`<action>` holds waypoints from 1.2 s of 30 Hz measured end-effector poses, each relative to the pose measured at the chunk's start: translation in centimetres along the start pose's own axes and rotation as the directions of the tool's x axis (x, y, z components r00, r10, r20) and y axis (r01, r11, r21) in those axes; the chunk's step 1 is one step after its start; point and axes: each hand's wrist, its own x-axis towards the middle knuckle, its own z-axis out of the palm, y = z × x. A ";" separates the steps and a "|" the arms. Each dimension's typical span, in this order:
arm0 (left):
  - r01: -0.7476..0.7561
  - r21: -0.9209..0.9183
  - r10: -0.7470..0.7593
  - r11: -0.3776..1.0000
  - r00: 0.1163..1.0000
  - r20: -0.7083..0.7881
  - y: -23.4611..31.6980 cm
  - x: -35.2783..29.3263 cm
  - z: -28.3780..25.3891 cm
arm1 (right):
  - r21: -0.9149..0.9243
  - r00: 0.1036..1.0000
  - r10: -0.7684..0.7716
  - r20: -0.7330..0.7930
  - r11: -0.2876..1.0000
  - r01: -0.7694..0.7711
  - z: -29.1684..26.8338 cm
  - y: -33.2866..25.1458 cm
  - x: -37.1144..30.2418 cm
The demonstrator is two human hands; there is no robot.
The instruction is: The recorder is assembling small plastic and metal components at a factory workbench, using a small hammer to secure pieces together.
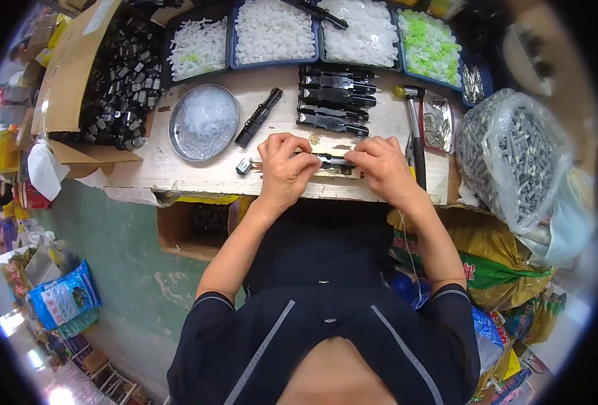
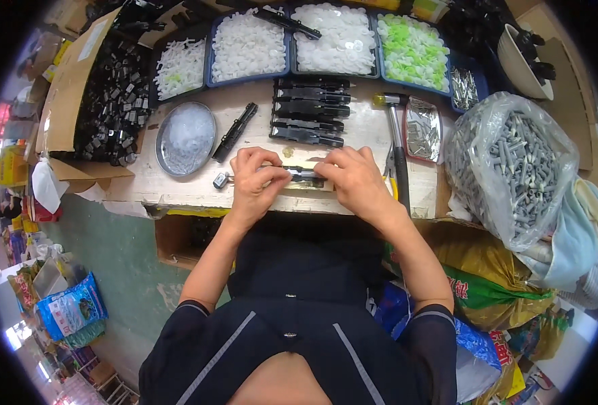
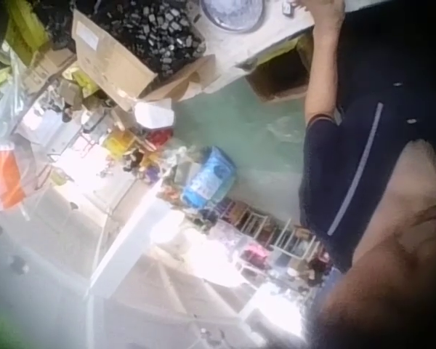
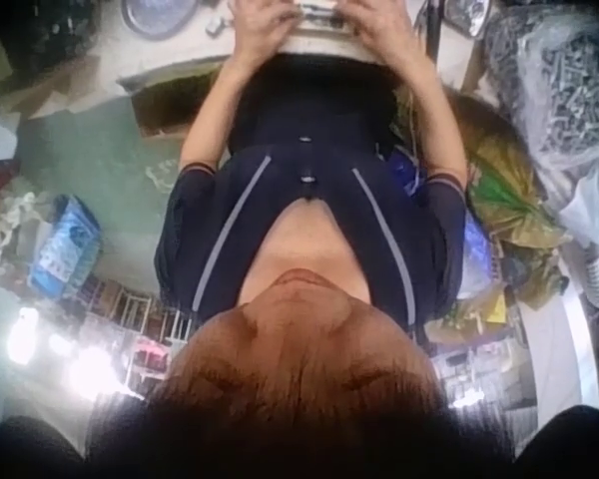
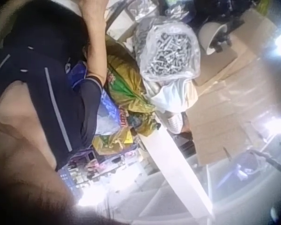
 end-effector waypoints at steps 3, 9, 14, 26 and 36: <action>-0.017 0.013 0.017 1.000 1.000 0.010 -0.1 0.0 0.1 | -0.114 0.991 -0.113 -0.069 0.988 0.104 0.8 0.2 -0.7; -0.037 0.016 0.037 0.999 0.999 -0.009 0.0 0.0 0.1 | -0.157 0.979 -0.158 -0.129 0.978 0.137 1.4 -0.1 -1.3; -0.037 0.023 0.038 0.999 0.999 -0.013 0.0 -0.2 0.0 | 0.013 0.993 -0.112 0.032 0.994 0.111 0.4 0.4 -0.1; -0.059 0.025 0.059 0.998 0.998 -0.016 0.4 -0.1 -0.1 | -0.326 0.870 -0.146 -0.471 0.945 -0.018 -5.0 8.1 17.9; -0.020 -0.017 0.020 1.000 1.000 0.004 0.7 -0.1 -0.4 | -0.626 0.885 -0.121 -0.449 0.750 -0.215 -13.6 10.2 24.3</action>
